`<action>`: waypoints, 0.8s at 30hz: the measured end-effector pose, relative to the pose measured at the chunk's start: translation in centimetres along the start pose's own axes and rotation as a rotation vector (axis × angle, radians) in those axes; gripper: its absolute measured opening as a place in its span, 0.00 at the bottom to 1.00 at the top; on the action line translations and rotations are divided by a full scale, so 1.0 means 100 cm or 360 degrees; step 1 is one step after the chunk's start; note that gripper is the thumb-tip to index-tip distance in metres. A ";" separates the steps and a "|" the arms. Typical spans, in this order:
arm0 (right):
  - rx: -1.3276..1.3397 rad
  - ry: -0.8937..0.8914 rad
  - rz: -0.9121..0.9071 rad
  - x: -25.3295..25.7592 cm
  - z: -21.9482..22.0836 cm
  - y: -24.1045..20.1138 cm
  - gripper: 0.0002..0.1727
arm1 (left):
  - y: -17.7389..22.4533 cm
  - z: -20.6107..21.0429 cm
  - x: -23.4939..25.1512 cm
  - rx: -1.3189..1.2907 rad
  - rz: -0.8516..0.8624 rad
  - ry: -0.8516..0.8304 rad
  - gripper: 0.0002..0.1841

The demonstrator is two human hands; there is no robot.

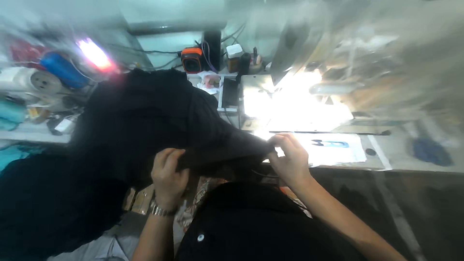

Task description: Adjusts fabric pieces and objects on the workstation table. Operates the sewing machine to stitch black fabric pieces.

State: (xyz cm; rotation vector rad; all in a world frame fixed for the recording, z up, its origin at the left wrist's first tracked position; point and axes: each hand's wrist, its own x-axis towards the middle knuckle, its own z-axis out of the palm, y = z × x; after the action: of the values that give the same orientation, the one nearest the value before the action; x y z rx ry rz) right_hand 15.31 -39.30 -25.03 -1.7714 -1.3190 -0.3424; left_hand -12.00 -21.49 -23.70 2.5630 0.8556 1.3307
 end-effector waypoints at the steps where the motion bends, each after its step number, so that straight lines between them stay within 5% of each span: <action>1: 0.0002 -0.0003 0.0014 -0.001 -0.001 0.000 0.08 | -0.002 -0.001 0.002 0.0001 -0.0102 -0.0029 0.15; 7: 0.0031 -0.0065 0.0081 -0.008 0.001 0.003 0.08 | 0.013 0.007 0.006 -0.0617 -0.0599 -0.0423 0.35; 19: 0.0204 -0.0017 0.0130 0.000 -0.004 0.002 0.09 | 0.016 0.018 0.005 -0.0375 -0.0233 -0.0507 0.22; 24: 0.0103 -0.0218 0.0215 0.007 -0.006 -0.005 0.15 | 0.029 0.013 0.015 -0.0784 -0.0177 -0.0024 0.13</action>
State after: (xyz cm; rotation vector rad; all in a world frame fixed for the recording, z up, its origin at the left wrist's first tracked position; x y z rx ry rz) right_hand 15.32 -39.25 -23.99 -1.8446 -1.2818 -0.1039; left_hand -9.03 -22.92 -22.39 2.1118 0.5671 1.2928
